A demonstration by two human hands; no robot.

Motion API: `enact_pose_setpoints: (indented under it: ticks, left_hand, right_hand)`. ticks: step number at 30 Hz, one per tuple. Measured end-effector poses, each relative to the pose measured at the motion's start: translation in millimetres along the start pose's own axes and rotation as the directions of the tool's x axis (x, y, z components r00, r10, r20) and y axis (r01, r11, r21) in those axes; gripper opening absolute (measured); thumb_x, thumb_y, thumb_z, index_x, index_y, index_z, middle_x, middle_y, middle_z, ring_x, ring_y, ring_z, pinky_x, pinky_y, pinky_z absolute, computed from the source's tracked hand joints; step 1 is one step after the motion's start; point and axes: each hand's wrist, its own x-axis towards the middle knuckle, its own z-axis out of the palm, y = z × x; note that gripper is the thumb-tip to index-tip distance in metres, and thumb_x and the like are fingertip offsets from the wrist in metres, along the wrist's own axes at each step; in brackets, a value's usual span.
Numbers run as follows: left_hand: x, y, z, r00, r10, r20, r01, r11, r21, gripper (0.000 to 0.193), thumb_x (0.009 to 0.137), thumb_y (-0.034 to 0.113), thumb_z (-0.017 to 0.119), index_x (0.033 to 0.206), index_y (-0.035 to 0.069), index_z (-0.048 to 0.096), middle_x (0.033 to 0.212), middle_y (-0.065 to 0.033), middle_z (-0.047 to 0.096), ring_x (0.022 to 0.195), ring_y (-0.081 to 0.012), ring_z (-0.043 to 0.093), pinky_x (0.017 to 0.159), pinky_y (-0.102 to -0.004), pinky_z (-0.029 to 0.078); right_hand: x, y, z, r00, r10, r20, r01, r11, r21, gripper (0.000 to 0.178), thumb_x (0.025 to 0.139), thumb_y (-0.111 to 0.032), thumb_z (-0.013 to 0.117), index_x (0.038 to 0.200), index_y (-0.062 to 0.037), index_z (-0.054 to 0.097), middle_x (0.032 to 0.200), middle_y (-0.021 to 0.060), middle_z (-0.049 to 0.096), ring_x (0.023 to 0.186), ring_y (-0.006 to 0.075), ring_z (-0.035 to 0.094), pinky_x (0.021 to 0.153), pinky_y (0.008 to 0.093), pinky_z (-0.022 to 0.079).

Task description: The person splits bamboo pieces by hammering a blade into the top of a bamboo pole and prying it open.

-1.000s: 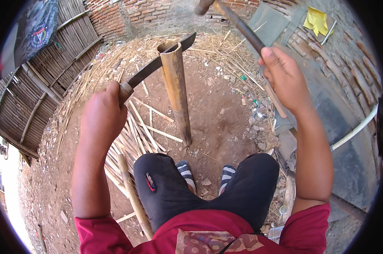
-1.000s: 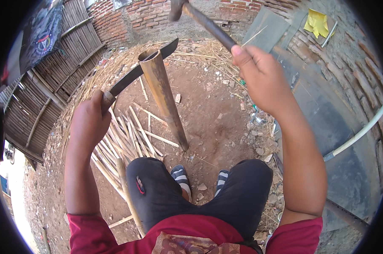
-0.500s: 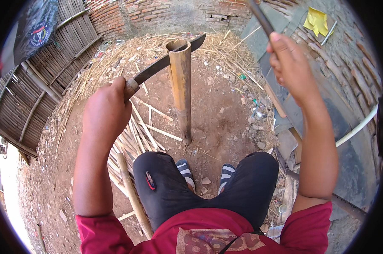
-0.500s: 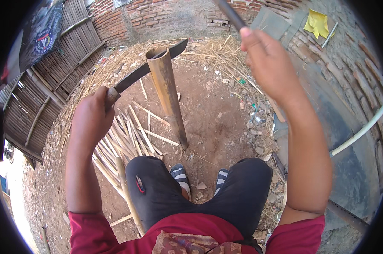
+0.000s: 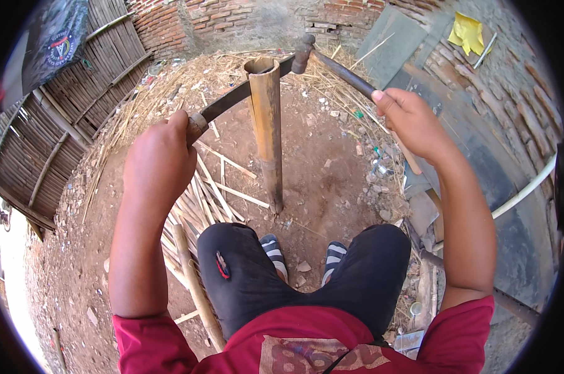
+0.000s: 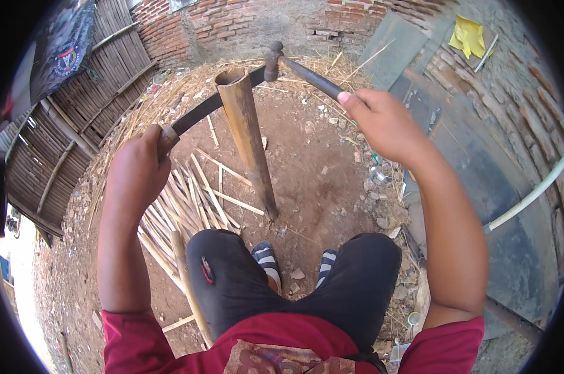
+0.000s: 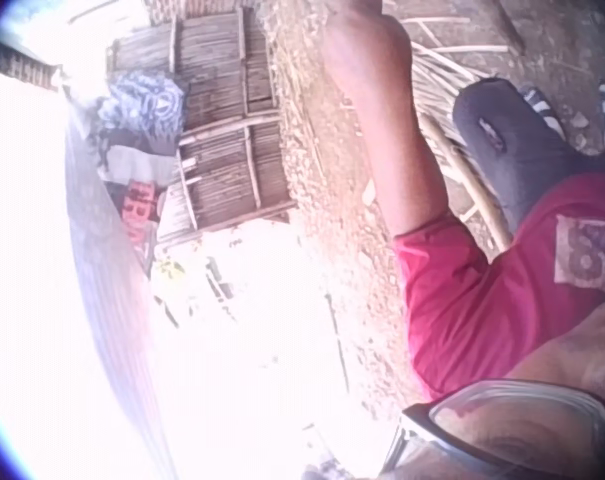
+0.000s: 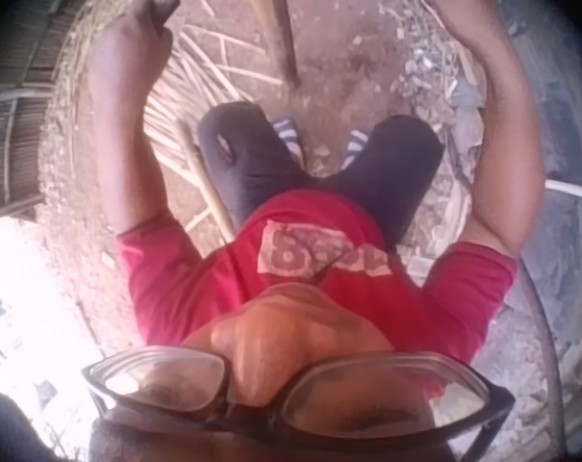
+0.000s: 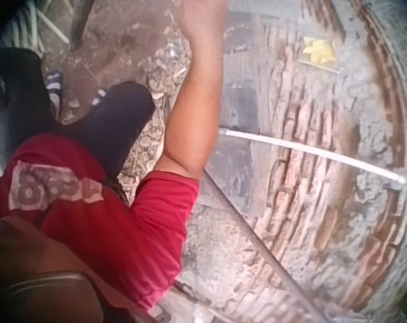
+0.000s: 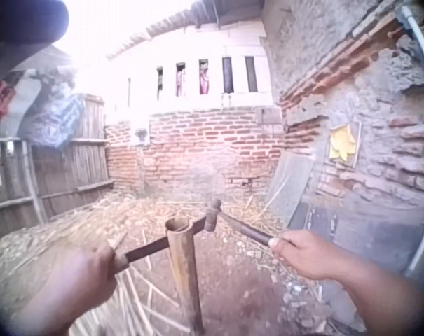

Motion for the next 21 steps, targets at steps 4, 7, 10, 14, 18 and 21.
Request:
enact_pose_setpoints:
  ticks: [4, 7, 10, 14, 18, 21]
  left_hand:
    - [0.5, -1.3, 2.8, 0.999, -0.010, 0.036, 0.010, 1.000, 0.010, 0.023, 0.079, 0.007, 0.070, 0.097, 0.001, 0.057, 0.083, -0.0214, 0.065, 0.082, -0.0427, 0.065, 0.074, -0.0514, 0.051]
    - [2.8, 2.8, 6.7, 0.999, -0.015, 0.041, 0.015, 1.000, -0.010, 0.024, 0.078, 0.006, 0.071, 0.098, 0.001, 0.057, 0.084, -0.0217, 0.066, 0.084, -0.0425, 0.065, 0.075, -0.0515, 0.051]
    - [3.1, 5.9, -0.1, 0.999, -0.010, 0.052, 0.009, 1.000, 0.020, 0.023, 0.078, 0.005, 0.070, 0.097, 0.000, 0.057, 0.085, -0.0219, 0.066, 0.084, -0.0424, 0.065, 0.076, -0.0514, 0.051]
    - [3.5, 0.8, -4.7, 0.998, -0.031, 0.047, 0.028, 0.998, 0.055, 0.022, 0.078, 0.005, 0.070, 0.096, 0.000, 0.057, 0.085, -0.0220, 0.066, 0.084, -0.0422, 0.065, 0.075, -0.0513, 0.051]
    - [4.1, -0.8, 4.7, 0.999, 0.014, 0.034, -0.015, 0.999, 0.045, 0.015, 0.082, 0.009, 0.066, 0.095, 0.004, 0.060, 0.085, -0.0192, 0.067, 0.083, -0.0399, 0.067, 0.074, -0.0504, 0.054]
    - [2.1, 1.1, -1.2, 0.999, -0.005, 0.039, 0.004, 0.999, 0.041, 0.017, 0.082, 0.008, 0.067, 0.096, 0.003, 0.059, 0.085, -0.0195, 0.067, 0.084, -0.0404, 0.067, 0.075, -0.0505, 0.053]
  right_hand:
    - [-1.4, -16.6, -27.8, 0.982, 0.175, -0.069, -0.147, 0.942, 0.302, 0.047, 0.104, -0.049, 0.050, 0.084, -0.0074, 0.059, 0.062, -0.0069, 0.044, 0.056, 0.0073, 0.037, 0.053, 0.0284, 0.032]
    - [3.6, -17.2, -31.1, 0.988, 0.115, -0.105, -0.055, 0.889, 0.454, 0.049, 0.103, -0.050, 0.051, 0.083, -0.0066, 0.059, 0.063, -0.0055, 0.046, 0.057, 0.0089, 0.039, 0.055, 0.0290, 0.034]
    - [8.4, 0.8, 2.2, 0.996, -0.012, -0.087, 0.012, 1.000, 0.002, 0.051, 0.102, -0.052, 0.051, 0.084, -0.0059, 0.059, 0.064, -0.0035, 0.048, 0.060, 0.0108, 0.043, 0.058, 0.0301, 0.036]
    - [9.7, -29.9, -16.2, 0.986, 0.103, -0.129, -0.092, 0.992, 0.086, 0.050, 0.102, -0.053, 0.051, 0.083, -0.0074, 0.059, 0.065, -0.0021, 0.049, 0.062, 0.0123, 0.045, 0.060, 0.0313, 0.039]
    - [-1.3, -37.7, -17.9, 0.985, 0.040, -0.165, 0.022, 0.935, 0.354, 0.045, 0.103, -0.050, 0.052, 0.085, -0.0084, 0.056, 0.062, -0.0068, 0.041, 0.055, 0.0057, 0.038, 0.049, 0.0247, 0.030]
    - [1.9, -15.5, 10.7, 0.994, 0.030, -0.109, -0.015, 0.990, 0.140, 0.048, 0.104, -0.051, 0.050, 0.083, -0.0081, 0.056, 0.064, -0.0050, 0.044, 0.061, 0.0090, 0.043, 0.057, 0.0288, 0.037]
